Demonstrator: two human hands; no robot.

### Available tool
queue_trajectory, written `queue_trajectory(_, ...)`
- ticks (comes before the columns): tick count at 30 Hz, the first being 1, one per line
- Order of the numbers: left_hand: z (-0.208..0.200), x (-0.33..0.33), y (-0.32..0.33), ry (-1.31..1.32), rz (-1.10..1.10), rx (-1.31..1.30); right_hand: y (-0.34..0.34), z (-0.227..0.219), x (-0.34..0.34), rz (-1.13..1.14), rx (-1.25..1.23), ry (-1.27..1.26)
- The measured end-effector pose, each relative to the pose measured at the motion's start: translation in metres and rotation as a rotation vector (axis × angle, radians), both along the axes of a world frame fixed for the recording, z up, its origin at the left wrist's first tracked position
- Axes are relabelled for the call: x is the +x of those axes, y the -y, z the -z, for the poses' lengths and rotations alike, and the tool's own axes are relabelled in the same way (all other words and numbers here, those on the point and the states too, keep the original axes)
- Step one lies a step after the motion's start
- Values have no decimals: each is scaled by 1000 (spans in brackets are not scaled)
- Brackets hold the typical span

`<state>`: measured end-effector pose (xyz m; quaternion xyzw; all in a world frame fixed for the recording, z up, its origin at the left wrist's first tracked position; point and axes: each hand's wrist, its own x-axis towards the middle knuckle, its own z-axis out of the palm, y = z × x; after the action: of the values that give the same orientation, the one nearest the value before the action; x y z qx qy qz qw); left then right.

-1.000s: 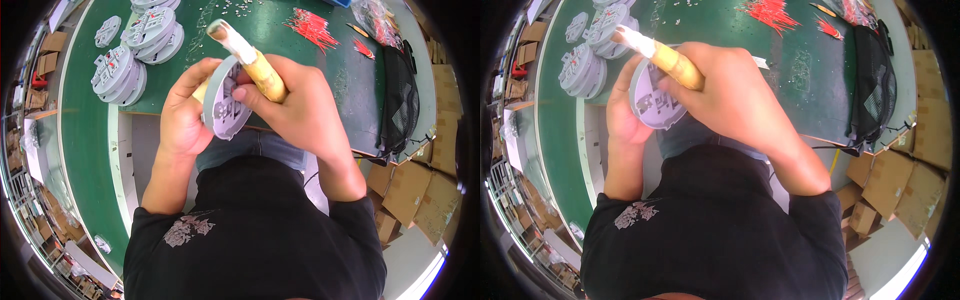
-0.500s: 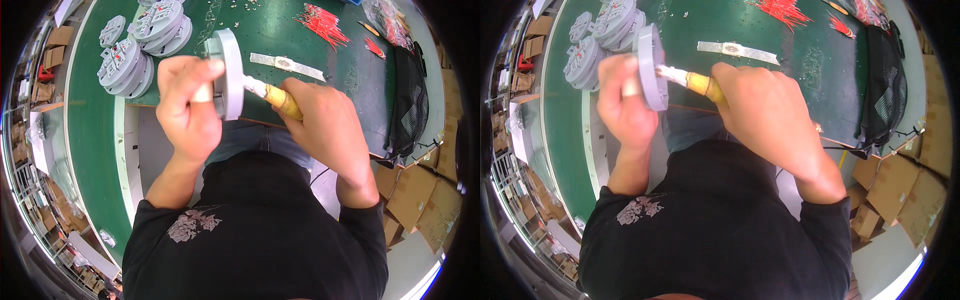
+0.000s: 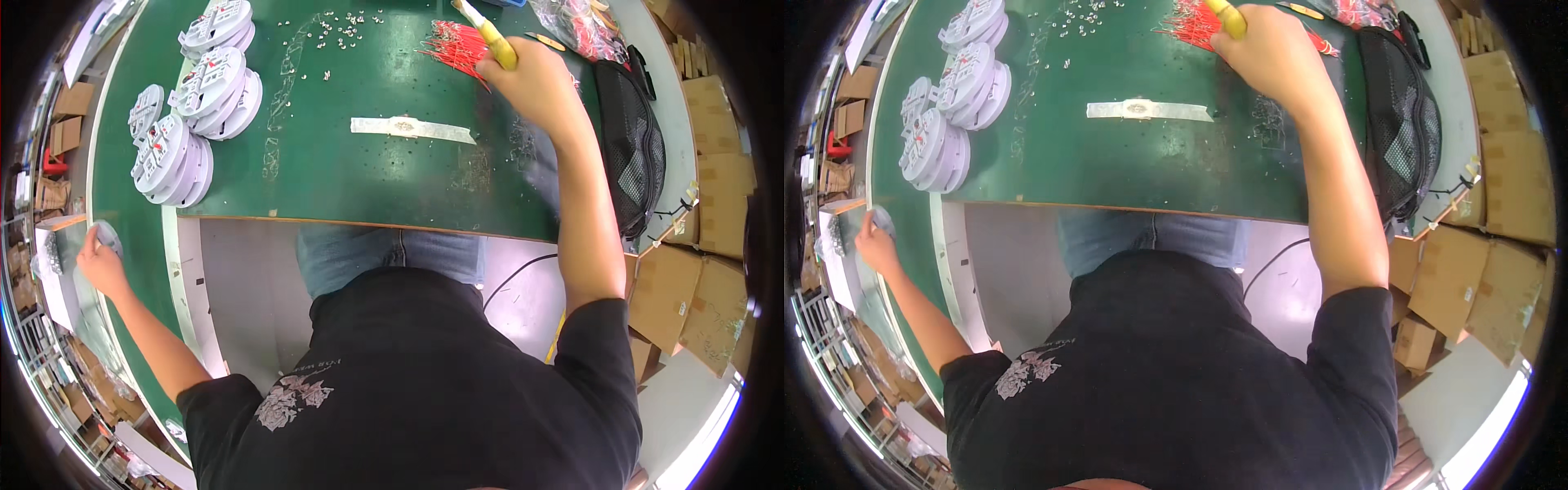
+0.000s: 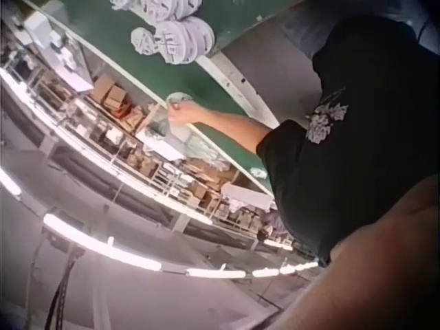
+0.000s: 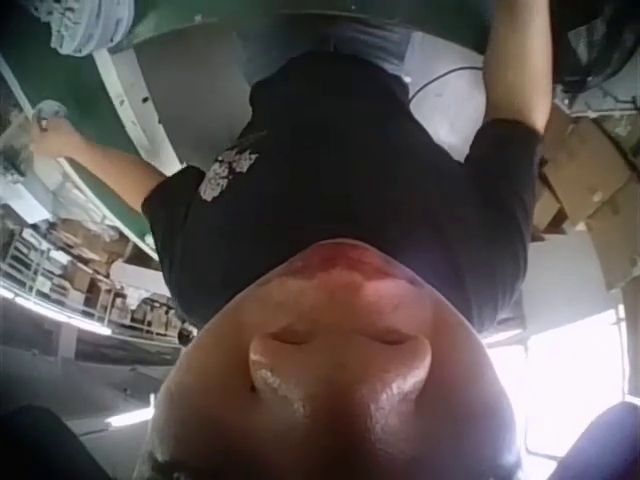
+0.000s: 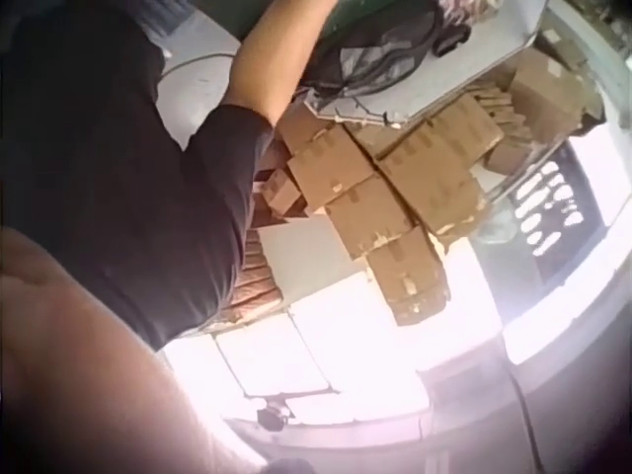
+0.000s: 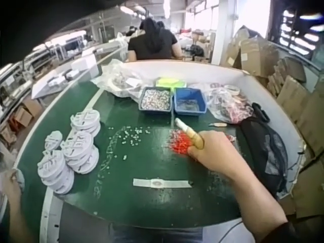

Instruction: Assembling electronic components by soldering or gluing parts onto a circular base plate at a workbench.

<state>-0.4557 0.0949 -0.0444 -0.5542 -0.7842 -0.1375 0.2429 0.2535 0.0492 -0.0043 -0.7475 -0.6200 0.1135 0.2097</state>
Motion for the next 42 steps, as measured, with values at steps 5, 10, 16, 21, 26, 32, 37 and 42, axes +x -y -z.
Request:
queue_trajectory(5, 34, -91, -17, -119, -387, -189, -24, 18, -2, -10, 18, 142)
queue_trajectory(10, 22, 66, -103, 138, 554, -12, -32, 14, -12, 2, -83, 157)
queue_trajectory(16, 38, 83, -177, 305, 811, -238, -34, 3, -20, 48, -67, 62)
queue_trajectory(21, 9, 109, -166, 974, 596, -332, -28, 11, 2, 43, 73, -23)
queue_trajectory(26, -46, 84, -119, 2099, 554, 479, -19, 1, 1, 35, 95, -211)
queue_trajectory(32, -80, 116, -66, 2165, 767, 602, -14, -13, -5, -1, 104, -271)
queue_trajectory(37, -107, 240, -19, 1887, 1065, -94, 10, -36, -29, -47, 201, -439)
queue_trajectory(42, -58, 382, 11, 1636, 1147, -112, 41, -60, -71, -142, 238, -596)
